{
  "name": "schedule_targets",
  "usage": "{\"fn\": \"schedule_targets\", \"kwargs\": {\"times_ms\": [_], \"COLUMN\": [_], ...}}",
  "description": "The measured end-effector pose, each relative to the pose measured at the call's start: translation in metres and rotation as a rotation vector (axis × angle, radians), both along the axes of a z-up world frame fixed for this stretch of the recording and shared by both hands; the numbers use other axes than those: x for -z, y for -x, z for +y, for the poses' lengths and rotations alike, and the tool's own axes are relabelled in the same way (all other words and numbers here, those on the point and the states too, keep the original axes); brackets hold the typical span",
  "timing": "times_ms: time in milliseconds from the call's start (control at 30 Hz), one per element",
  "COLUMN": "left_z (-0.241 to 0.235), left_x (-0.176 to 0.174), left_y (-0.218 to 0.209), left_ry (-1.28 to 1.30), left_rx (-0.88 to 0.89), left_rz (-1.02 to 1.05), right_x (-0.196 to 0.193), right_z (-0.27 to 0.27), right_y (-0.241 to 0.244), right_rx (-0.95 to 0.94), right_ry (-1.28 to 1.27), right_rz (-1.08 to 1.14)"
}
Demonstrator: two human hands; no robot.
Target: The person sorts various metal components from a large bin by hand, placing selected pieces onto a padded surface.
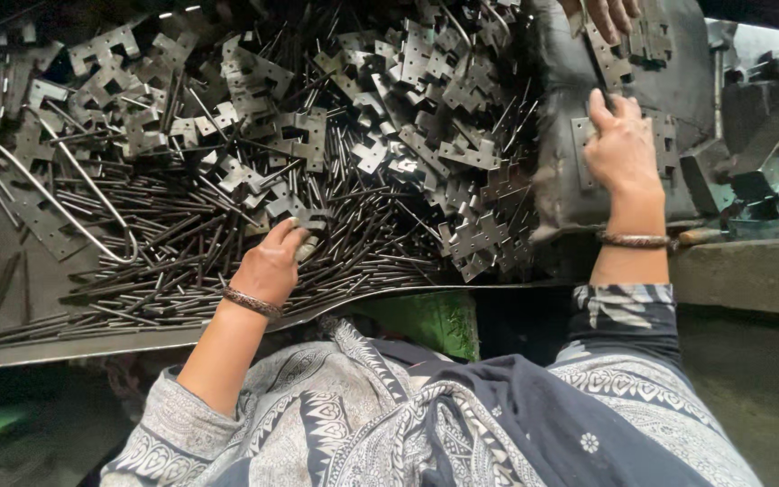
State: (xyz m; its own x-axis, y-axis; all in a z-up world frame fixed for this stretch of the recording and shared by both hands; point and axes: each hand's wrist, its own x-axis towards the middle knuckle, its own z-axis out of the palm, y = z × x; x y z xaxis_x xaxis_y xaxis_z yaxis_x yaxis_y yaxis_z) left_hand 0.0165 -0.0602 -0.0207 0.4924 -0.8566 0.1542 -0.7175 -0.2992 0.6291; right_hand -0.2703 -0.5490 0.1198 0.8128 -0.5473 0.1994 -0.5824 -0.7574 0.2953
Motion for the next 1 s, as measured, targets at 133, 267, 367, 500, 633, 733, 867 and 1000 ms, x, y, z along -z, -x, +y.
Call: {"fn": "schedule_targets", "kwargs": {"times_ms": [133, 267, 367, 500, 633, 733, 867, 1000], "left_z": [0.0, 0.002, 0.017, 0.045, 0.064, 0.073, 0.076, 0.065], "left_x": [0.001, -0.002, -0.004, -0.006, -0.012, -0.017, -0.033, -0.041], "left_y": [0.001, -0.007, -0.015, -0.024, -0.031, -0.038, -0.05, -0.064], "left_ry": [0.059, 0.121, 0.217, 0.45, 0.559, 0.7, 1.042, 1.471], "left_rx": [-0.036, -0.33, -0.543, -0.481, -0.38, -0.374, -0.412, -0.326], "left_rz": [0.081, 0.278, 0.551, 0.843, 0.851, 1.009, 1.463, 1.76], "right_x": [0.019, 0.069, 0.099, 0.115, 0.103, 0.078, 0.047, 0.029], "right_z": [0.091, 0.132, 0.14, 0.141, 0.145, 0.167, 0.222, 0.243], "right_y": [-0.087, -0.152, -0.172, -0.177, -0.182, -0.175, -0.145, -0.137], "right_rx": [-0.179, -0.319, -0.39, -0.337, -0.361, -0.478, -0.613, -0.73], "right_ry": [-0.501, -0.35, -0.272, -0.341, -0.448, -0.423, -0.739, -0.879], "right_rz": [-0.328, -0.08, -0.124, -0.14, -0.124, -0.131, -0.105, -0.175]}}
